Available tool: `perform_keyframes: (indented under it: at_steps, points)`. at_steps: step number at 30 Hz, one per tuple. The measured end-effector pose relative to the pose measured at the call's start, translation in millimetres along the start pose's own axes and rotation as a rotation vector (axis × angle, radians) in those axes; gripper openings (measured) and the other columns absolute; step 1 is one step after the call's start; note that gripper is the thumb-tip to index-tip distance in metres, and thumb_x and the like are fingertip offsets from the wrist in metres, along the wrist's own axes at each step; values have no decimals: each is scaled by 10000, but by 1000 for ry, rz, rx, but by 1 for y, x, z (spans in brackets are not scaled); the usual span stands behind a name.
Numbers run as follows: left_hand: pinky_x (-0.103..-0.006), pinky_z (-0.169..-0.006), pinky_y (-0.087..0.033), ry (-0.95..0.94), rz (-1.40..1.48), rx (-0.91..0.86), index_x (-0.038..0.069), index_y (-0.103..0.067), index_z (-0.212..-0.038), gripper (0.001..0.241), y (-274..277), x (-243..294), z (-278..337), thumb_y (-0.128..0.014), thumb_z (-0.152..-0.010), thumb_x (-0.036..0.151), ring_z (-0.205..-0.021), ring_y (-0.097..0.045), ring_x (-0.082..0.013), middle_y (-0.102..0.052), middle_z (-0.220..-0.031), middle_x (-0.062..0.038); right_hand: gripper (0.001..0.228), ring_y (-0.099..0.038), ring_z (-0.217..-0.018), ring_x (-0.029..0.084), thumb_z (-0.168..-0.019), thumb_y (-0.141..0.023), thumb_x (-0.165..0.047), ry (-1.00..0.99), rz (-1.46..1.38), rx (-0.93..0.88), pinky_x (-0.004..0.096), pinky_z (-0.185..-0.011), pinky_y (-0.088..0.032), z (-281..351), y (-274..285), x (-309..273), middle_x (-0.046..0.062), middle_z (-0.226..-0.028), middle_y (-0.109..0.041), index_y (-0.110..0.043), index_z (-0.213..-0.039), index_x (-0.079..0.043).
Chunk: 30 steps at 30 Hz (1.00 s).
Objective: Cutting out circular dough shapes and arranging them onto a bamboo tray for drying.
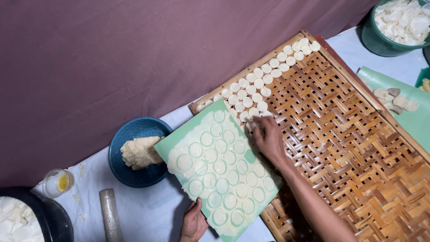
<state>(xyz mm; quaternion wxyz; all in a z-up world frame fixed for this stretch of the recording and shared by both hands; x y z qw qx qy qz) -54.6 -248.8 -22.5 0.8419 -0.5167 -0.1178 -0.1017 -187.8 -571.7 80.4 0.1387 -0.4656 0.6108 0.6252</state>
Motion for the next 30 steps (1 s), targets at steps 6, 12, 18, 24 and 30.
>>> perform_keyframes:
  at_steps: [6, 12, 18, 24, 30]
  points:
    - [-486, -1112, -414, -39, -18, -104, 54, -439, -1510, 500, 0, -4, 6, -493, -1021, 142, -1364, -534, -310, -527, -1530, -164, 311, -616, -810, 210, -914, -632, -138, -11, 10, -42, 340, -746, -547, 79, -11, -37, 96, -994, -655, -728, -1181, -12]
    - [-496, -1124, -393, -26, -11, -84, 50, -514, -1450, 453, 21, -11, 8, -518, -999, 83, -1368, -527, -313, -551, -1510, -158, 364, -568, -789, 215, -884, -616, -69, 17, 79, -47, 345, -696, -507, 79, -11, -47, 88, -955, -594, -715, -1231, -26]
    - [-496, -1120, -402, -14, -27, -76, 28, -593, -1334, 344, 30, -11, 12, -531, -1001, 88, -1342, -547, -313, -588, -1462, -184, 265, -613, -872, 226, -882, -650, -106, 88, 136, -85, 355, -793, -558, 76, -17, -51, 93, -1008, -659, -748, -1113, -18]
    - [-499, -1125, -388, -14, -31, -80, 57, -467, -1478, 483, 38, -13, 21, -509, -999, 94, -1369, -521, -315, -547, -1506, -169, 253, -624, -740, 214, -894, -665, -249, -147, -13, -200, 395, -888, -463, 77, -40, -12, 76, -964, -633, -679, -1035, -39]
    - [-477, -1155, -359, -95, -39, -211, 54, -324, -1575, 552, -1, -1, 25, -520, -1063, 116, -1437, -460, -314, -423, -1610, -161, 190, -594, -745, 226, -916, -603, -127, 2, -99, -160, 380, -709, -526, 78, -19, -55, 110, -953, -632, -605, -1075, -23]
Point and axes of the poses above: each hand's wrist, its own z-axis away from the middle knuckle, its own y-axis out of the back of the hand, x = y × z, the point moved 9 cm from there along -z, towards the middle knuckle
